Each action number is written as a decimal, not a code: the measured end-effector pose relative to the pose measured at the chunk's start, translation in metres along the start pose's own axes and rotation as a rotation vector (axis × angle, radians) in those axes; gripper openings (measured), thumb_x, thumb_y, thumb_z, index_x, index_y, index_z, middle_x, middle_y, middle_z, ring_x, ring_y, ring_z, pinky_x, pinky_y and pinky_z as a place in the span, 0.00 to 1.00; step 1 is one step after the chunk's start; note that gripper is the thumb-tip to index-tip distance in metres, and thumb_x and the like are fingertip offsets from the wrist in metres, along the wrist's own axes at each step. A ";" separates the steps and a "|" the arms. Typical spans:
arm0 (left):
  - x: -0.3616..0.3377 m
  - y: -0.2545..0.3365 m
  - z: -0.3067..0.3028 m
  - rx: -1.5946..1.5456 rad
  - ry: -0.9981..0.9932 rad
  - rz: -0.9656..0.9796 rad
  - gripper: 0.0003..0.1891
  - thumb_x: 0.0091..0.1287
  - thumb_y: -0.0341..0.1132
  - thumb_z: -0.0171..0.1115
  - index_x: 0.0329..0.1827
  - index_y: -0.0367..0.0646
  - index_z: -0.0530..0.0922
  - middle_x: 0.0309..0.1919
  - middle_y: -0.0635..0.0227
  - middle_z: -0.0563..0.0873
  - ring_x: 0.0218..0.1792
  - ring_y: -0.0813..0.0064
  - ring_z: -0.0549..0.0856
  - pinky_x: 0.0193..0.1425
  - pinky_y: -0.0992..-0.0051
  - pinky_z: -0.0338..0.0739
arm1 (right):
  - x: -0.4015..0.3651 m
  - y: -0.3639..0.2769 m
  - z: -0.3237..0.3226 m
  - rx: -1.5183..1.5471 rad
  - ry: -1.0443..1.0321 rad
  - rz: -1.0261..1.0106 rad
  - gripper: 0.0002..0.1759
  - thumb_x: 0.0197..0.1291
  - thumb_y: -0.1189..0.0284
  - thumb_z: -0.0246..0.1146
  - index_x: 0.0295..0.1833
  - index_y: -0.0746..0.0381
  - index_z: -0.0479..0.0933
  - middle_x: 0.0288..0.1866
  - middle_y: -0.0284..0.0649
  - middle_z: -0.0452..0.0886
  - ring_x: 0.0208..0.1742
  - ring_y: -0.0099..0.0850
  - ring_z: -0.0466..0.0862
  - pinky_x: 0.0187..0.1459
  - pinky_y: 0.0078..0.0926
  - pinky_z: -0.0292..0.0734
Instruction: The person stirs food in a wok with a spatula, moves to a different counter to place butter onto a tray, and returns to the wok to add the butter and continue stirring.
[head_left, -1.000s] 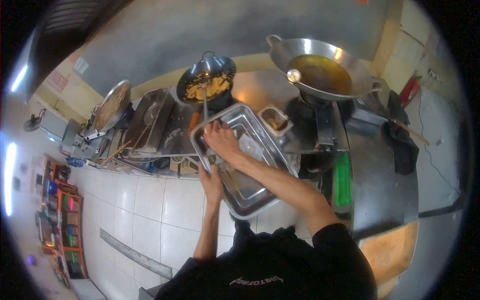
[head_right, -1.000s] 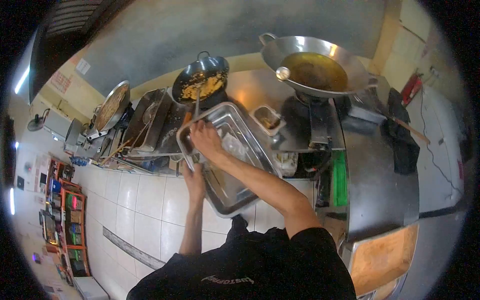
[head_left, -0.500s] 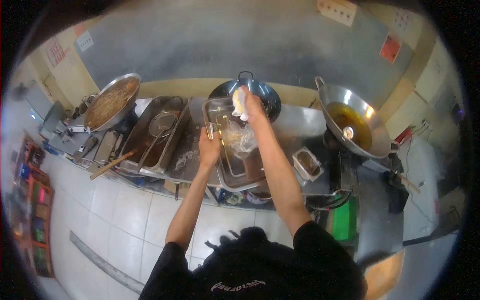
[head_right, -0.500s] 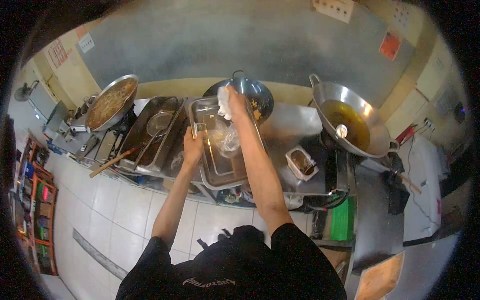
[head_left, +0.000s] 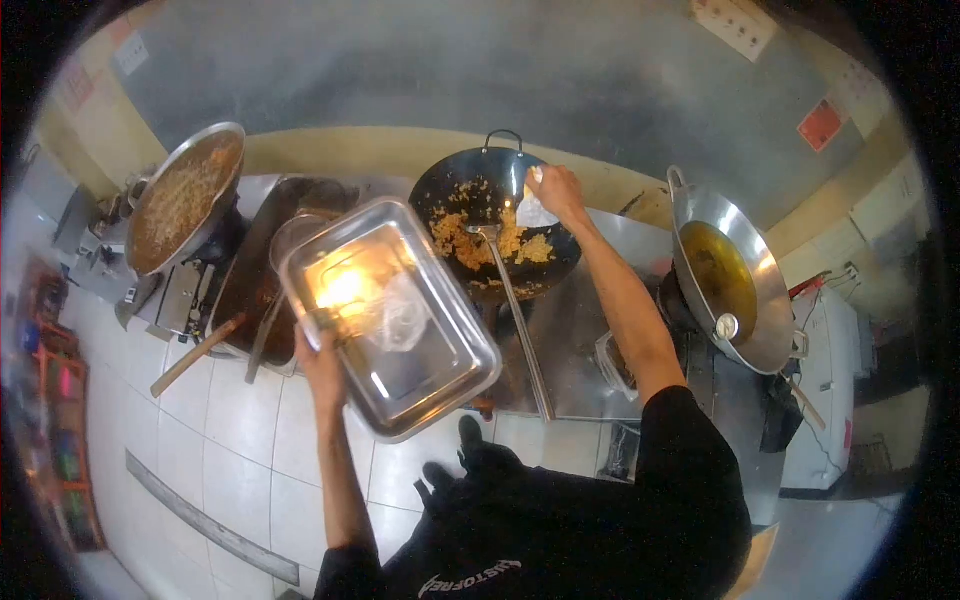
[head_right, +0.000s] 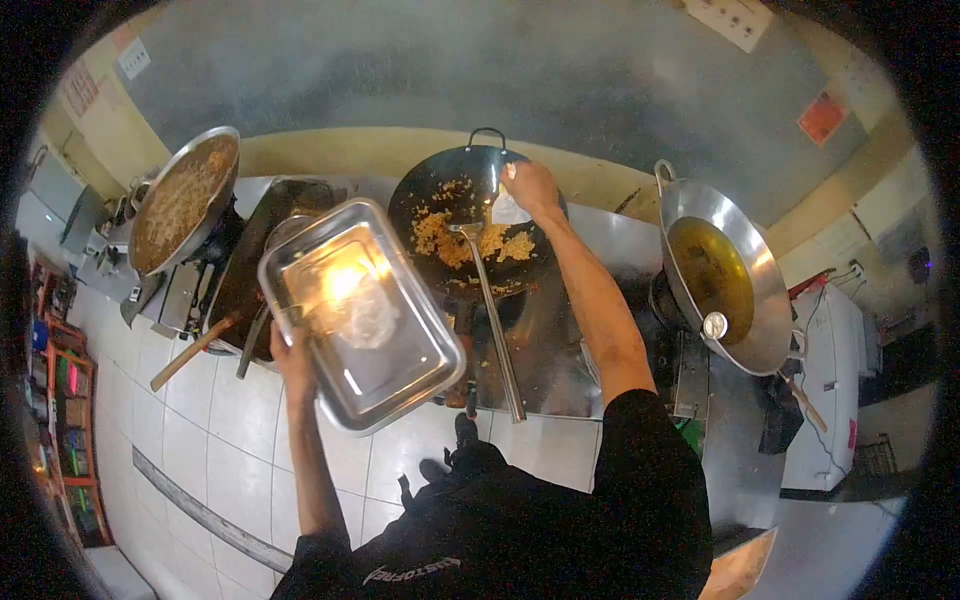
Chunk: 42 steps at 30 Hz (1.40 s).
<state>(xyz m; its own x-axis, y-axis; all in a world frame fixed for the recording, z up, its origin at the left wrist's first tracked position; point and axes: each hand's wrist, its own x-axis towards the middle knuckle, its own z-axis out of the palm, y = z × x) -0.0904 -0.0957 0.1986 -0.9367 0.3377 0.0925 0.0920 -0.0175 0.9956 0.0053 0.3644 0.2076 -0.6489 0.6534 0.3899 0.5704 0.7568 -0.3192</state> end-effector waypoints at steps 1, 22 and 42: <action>0.002 0.002 -0.003 0.005 0.057 0.005 0.15 0.65 0.29 0.50 0.54 0.36 0.72 0.42 0.65 0.79 0.42 0.76 0.76 0.48 0.76 0.71 | 0.002 0.002 0.011 -0.061 -0.045 -0.036 0.27 0.63 0.52 0.54 0.32 0.69 0.81 0.31 0.58 0.82 0.35 0.53 0.83 0.40 0.46 0.77; -0.027 -0.034 -0.041 0.003 0.241 -0.134 0.22 0.67 0.31 0.51 0.63 0.31 0.67 0.54 0.55 0.77 0.52 0.68 0.76 0.57 0.70 0.69 | 0.035 0.024 0.029 0.116 -0.625 -0.499 0.27 0.60 0.53 0.62 0.51 0.66 0.77 0.46 0.55 0.81 0.49 0.49 0.80 0.51 0.40 0.72; -0.002 -0.071 -0.114 -0.051 0.181 -0.117 0.17 0.68 0.31 0.53 0.58 0.36 0.71 0.45 0.65 0.80 0.42 0.78 0.77 0.47 0.78 0.72 | 0.045 -0.014 -0.017 0.068 -0.391 -0.431 0.20 0.70 0.61 0.51 0.54 0.67 0.76 0.54 0.49 0.80 0.55 0.41 0.78 0.58 0.32 0.69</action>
<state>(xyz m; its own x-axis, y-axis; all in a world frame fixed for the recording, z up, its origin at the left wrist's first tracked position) -0.1332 -0.2021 0.1297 -0.9858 0.1659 -0.0271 -0.0337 -0.0369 0.9988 -0.0239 0.3832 0.2441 -0.9602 0.2336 0.1528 0.1886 0.9465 -0.2620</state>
